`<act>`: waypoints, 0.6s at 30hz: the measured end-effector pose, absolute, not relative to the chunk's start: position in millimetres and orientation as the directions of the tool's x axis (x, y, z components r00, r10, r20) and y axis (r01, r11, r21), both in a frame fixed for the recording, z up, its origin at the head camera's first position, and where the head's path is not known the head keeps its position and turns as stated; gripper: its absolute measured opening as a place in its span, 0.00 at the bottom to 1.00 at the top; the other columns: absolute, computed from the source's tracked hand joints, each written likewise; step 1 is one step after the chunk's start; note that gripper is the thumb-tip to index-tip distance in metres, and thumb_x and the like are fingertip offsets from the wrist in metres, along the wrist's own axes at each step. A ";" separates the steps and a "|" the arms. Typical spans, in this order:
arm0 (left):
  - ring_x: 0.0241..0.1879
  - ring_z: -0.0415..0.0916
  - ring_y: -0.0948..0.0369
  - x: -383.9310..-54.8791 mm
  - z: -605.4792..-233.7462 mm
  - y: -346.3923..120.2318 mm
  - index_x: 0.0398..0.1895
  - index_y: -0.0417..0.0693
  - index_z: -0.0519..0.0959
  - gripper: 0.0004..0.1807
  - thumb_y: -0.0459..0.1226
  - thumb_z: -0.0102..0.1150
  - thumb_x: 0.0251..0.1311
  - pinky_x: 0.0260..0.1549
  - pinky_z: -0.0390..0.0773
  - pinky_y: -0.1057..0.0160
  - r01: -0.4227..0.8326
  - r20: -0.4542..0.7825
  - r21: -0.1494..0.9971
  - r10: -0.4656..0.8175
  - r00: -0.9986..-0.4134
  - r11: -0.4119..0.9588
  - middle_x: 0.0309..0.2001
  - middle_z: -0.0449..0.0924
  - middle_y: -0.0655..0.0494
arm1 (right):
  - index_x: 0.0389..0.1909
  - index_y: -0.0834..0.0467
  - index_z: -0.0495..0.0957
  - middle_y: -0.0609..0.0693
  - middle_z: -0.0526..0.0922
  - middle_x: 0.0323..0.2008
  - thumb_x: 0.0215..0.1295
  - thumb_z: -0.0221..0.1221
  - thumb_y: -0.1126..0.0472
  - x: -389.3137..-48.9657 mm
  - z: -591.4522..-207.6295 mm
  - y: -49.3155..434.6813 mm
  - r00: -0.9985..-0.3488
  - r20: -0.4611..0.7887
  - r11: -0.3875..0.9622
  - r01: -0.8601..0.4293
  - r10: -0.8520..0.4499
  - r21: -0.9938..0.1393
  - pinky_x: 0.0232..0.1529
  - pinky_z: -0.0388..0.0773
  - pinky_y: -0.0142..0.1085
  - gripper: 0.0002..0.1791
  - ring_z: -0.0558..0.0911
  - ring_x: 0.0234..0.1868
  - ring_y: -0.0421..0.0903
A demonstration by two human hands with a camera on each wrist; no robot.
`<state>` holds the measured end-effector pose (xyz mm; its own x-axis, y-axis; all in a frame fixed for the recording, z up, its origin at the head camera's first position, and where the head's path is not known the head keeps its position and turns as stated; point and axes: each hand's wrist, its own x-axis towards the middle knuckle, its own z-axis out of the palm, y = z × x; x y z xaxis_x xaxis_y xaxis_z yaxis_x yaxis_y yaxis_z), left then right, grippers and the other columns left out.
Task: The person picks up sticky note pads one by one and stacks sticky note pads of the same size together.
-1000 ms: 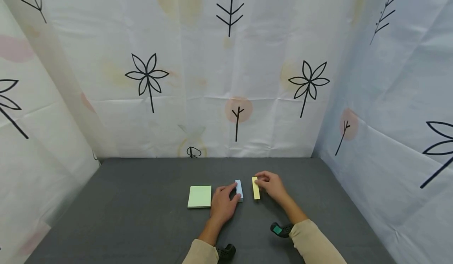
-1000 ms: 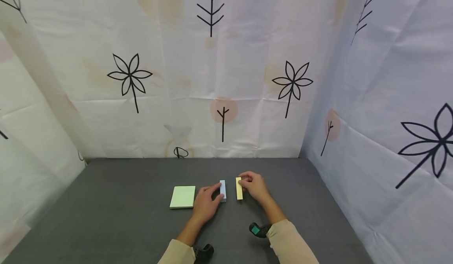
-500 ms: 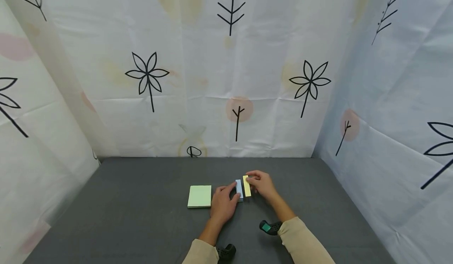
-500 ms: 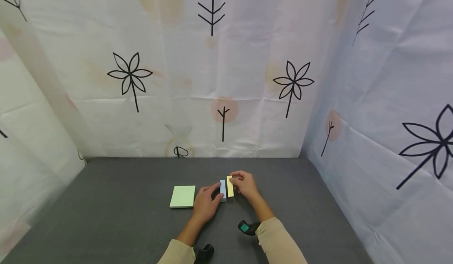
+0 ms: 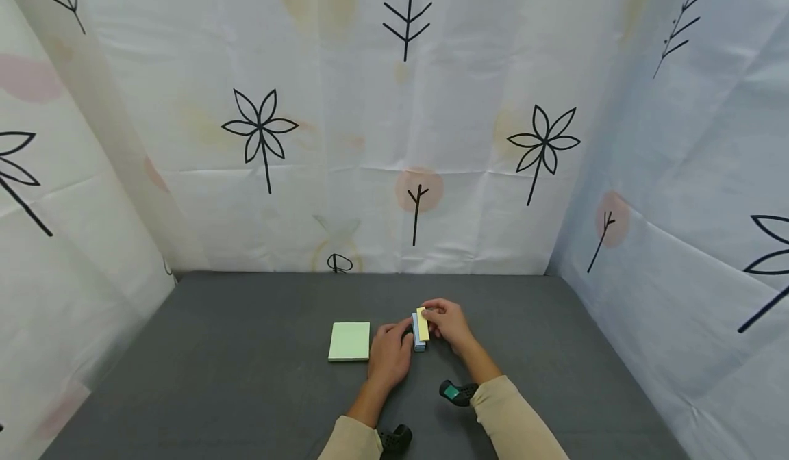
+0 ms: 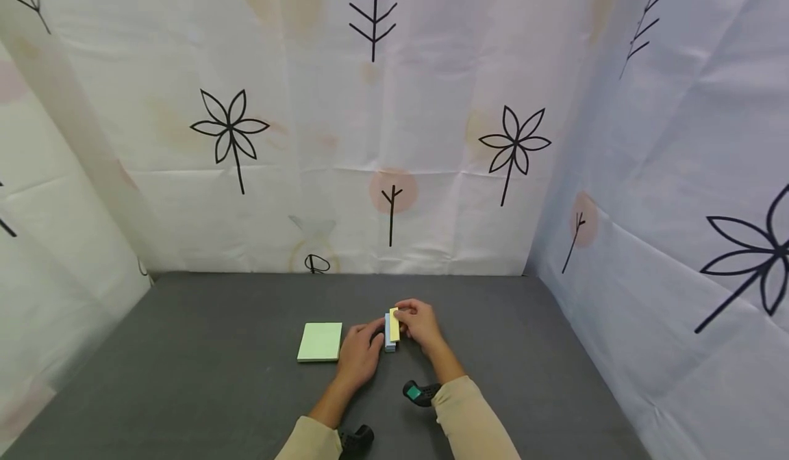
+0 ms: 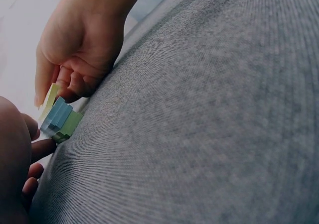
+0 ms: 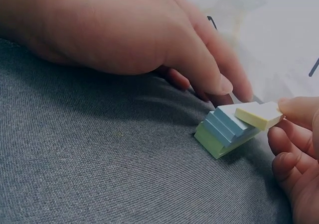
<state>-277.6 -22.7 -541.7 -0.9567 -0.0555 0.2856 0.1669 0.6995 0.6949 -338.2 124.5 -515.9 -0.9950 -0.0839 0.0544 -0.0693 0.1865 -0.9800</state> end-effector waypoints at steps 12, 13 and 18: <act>0.55 0.72 0.51 -277.5 -539.2 -23.5 0.59 0.54 0.79 0.19 0.44 0.56 0.67 0.51 0.71 0.45 0.155 0.268 0.691 -0.050 -0.962 0.706 0.52 0.78 0.50 | 0.44 0.64 0.82 0.48 0.75 0.19 0.63 0.63 0.66 -339.6 -518.1 122.6 -0.994 0.032 0.290 -0.061 -0.106 -0.955 0.17 0.66 0.33 0.10 0.72 0.17 0.42; 0.55 0.72 0.51 -277.4 -539.4 -23.4 0.59 0.54 0.79 0.19 0.44 0.56 0.67 0.51 0.71 0.45 0.155 0.268 0.690 -0.051 -0.962 0.707 0.52 0.78 0.50 | 0.44 0.64 0.82 0.48 0.75 0.19 0.63 0.63 0.66 -339.7 -518.4 122.5 -0.994 0.032 0.291 -0.062 -0.109 -0.955 0.17 0.66 0.32 0.10 0.72 0.17 0.42; 0.54 0.72 0.51 -277.1 -539.4 -23.0 0.59 0.54 0.79 0.19 0.45 0.56 0.67 0.51 0.71 0.45 0.155 0.269 0.690 -0.053 -0.962 0.707 0.52 0.78 0.50 | 0.45 0.65 0.82 0.48 0.75 0.19 0.63 0.62 0.66 -338.5 -518.3 122.2 -0.991 0.037 0.288 -0.073 -0.126 -0.955 0.17 0.65 0.32 0.10 0.71 0.17 0.41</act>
